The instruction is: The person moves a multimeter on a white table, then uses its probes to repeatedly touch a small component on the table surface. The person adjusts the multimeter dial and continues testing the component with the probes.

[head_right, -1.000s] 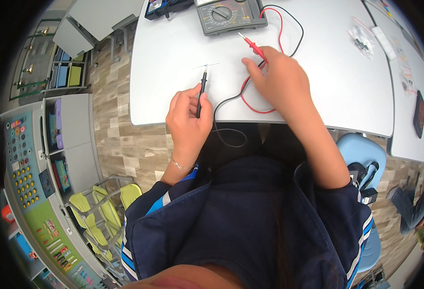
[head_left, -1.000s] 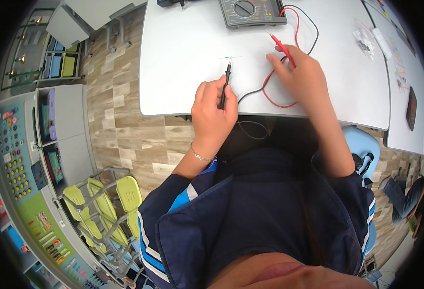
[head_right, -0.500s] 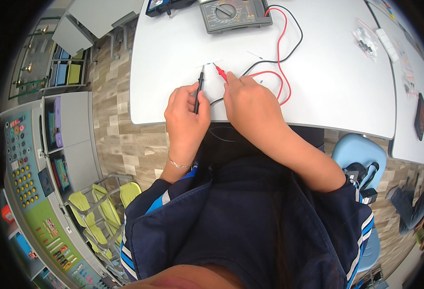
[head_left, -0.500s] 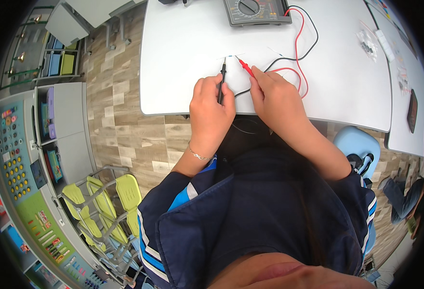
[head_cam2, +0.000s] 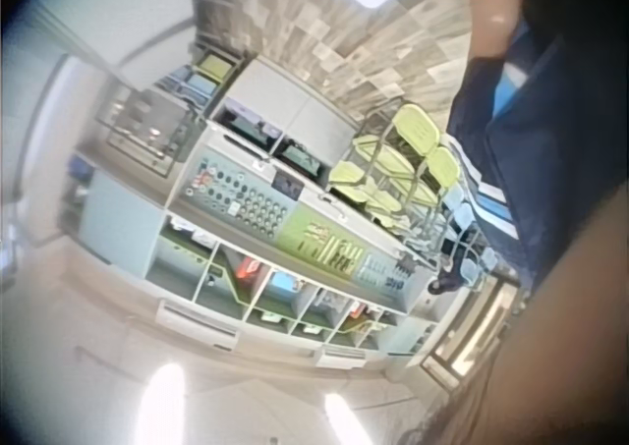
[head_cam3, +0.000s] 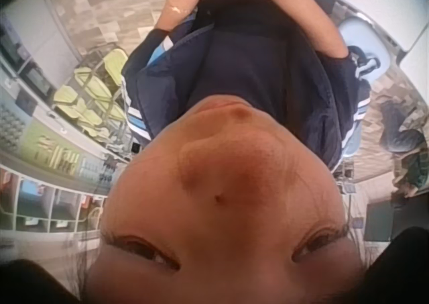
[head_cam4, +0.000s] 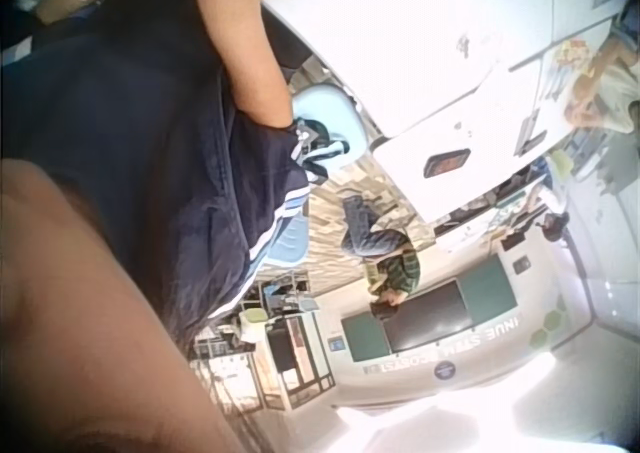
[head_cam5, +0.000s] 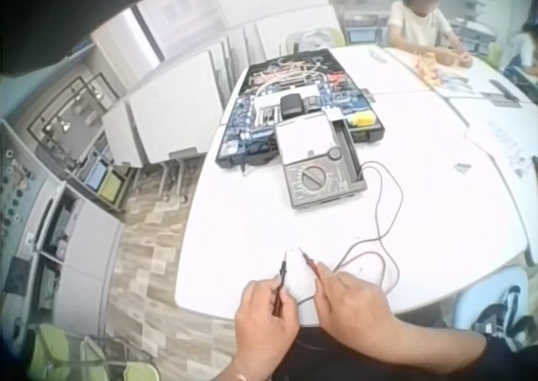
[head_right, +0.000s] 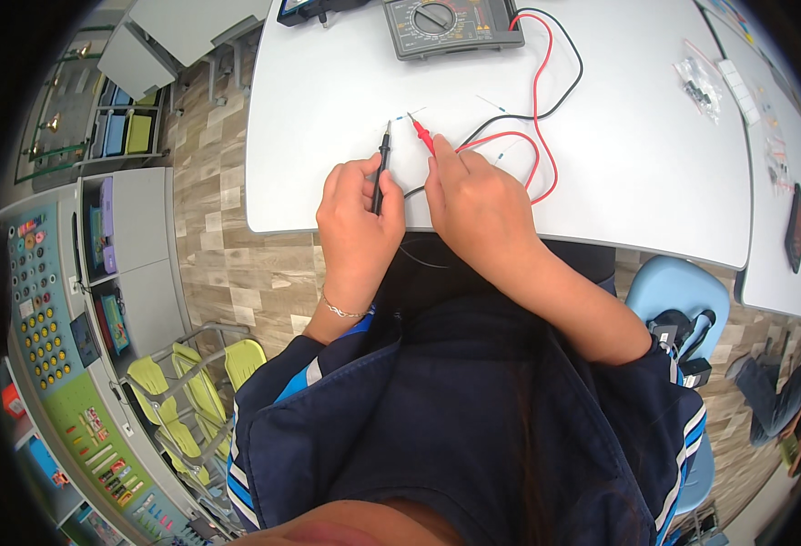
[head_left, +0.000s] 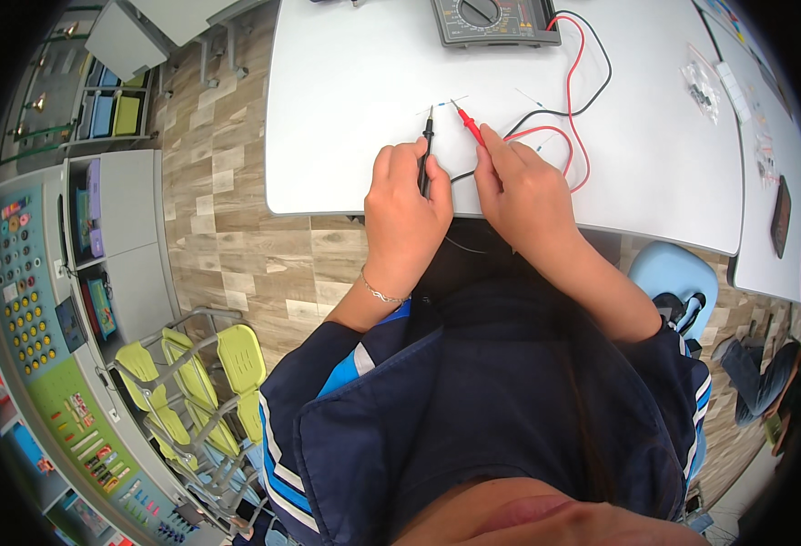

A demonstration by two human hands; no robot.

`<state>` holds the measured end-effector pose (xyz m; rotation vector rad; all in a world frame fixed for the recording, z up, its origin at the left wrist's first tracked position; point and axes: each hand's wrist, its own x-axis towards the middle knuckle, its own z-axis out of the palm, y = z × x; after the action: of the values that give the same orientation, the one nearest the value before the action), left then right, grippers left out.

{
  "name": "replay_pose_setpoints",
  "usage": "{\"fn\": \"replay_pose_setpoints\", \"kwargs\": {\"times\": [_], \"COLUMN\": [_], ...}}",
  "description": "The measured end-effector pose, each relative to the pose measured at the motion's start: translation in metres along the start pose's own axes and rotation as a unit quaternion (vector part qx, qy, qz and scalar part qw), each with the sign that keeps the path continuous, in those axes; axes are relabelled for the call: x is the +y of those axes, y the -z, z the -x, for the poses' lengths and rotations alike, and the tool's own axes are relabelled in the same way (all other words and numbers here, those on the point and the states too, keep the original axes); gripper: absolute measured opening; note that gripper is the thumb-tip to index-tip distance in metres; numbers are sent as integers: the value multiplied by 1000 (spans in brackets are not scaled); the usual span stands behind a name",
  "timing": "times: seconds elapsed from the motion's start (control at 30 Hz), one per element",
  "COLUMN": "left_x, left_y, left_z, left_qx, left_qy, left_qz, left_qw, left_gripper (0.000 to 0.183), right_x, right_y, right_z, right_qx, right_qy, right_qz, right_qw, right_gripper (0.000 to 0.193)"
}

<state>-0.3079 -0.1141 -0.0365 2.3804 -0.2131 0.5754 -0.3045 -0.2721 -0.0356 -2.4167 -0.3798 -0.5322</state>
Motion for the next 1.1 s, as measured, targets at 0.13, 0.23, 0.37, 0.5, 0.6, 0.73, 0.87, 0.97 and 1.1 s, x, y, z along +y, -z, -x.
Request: {"fn": "replay_pose_setpoints", "kwargs": {"times": [0.13,0.23,0.37,0.5,0.6,0.73,0.87,0.97,1.1], "left_x": [2,2,3,2,2,4,6,7,8], "left_y": [0,0,1,0,0,0,1,2,2], "left_z": [0,0,-1,0,0,0,-1,-1,0], "left_qx": [1,0,-1,1,2,-1,-7,-10,-14], "left_qy": [-3,-3,-5,-12,-10,-7,-3,1,1], "left_qz": [-1,-4,-5,-6,-4,-9,-16,-17,-24], "left_qw": [1000,1000,1000,1000,1000,1000,1000,1000,1000], "left_gripper": [12,12,13,13,13,12,13,13,13], "right_x": [1,0,-1,-2,-2,-2,-1,-2,-3], "right_y": [-2,-2,-1,-1,-1,0,0,0,-2], "right_z": [0,0,0,-1,-1,-1,-2,-1,-1], "right_qx": [12,4,-4,-6,-4,-18,-22,-20,-12], "right_qy": [-4,-8,-13,-12,-10,-13,-13,-18,-22], "right_qz": [4,4,9,14,17,17,20,23,27], "right_qw": [1000,1000,1000,1000,1000,1000,999,999,999], "right_gripper": [29,29,29,29,29,30,30,29,28]}}
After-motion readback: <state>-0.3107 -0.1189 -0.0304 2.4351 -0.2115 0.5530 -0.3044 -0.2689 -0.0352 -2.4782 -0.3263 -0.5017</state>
